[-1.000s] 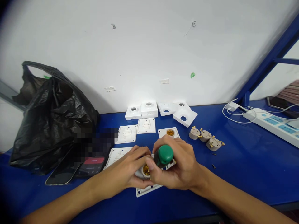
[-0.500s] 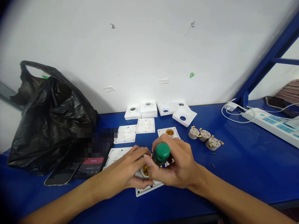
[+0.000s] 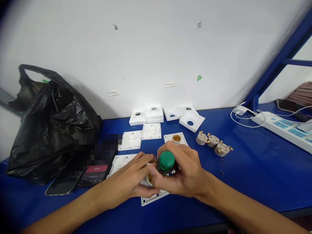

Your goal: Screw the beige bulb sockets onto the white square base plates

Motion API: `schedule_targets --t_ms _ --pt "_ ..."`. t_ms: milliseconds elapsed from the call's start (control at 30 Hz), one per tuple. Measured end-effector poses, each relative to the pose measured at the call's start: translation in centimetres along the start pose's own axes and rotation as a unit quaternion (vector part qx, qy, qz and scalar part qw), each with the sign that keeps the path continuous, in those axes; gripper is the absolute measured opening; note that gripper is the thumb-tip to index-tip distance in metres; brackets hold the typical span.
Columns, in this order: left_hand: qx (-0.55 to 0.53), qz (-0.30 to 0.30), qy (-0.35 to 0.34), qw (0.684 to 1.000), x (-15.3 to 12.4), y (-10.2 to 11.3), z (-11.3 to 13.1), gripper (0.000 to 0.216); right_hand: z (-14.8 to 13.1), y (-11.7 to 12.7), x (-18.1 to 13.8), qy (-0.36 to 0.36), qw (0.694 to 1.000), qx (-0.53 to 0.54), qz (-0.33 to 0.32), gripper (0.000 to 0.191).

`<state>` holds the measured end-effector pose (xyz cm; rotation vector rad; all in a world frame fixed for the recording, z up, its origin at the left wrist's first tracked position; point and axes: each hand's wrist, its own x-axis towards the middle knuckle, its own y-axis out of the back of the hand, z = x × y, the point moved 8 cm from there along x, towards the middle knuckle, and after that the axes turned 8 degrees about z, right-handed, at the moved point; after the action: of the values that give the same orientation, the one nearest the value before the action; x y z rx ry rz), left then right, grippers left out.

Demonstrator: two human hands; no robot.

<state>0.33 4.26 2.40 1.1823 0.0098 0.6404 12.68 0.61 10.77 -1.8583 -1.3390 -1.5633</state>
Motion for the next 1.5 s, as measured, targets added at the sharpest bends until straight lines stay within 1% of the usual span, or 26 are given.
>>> schedule_targets --t_ms 800,967,1167,1500 --pt "0.004 -0.001 -0.007 1.000 0.00 -0.01 0.23 0.038 -0.13 -0.11 -0.16 0.016 1.000 -0.015 0.001 0.012" --pt "0.007 0.001 -0.006 1.000 0.02 -0.08 0.24 0.034 -0.28 -0.12 -0.22 0.019 1.000 -0.016 0.001 0.011" --pt "0.014 0.000 -0.010 1.000 0.00 -0.17 0.08 0.040 -0.02 -0.05 -0.27 0.014 1.000 -0.012 0.007 0.013" --pt "0.013 0.003 -0.003 1.000 -0.09 0.01 0.15 0.041 0.29 -0.17 -0.40 0.006 1.000 -0.010 0.001 0.014"
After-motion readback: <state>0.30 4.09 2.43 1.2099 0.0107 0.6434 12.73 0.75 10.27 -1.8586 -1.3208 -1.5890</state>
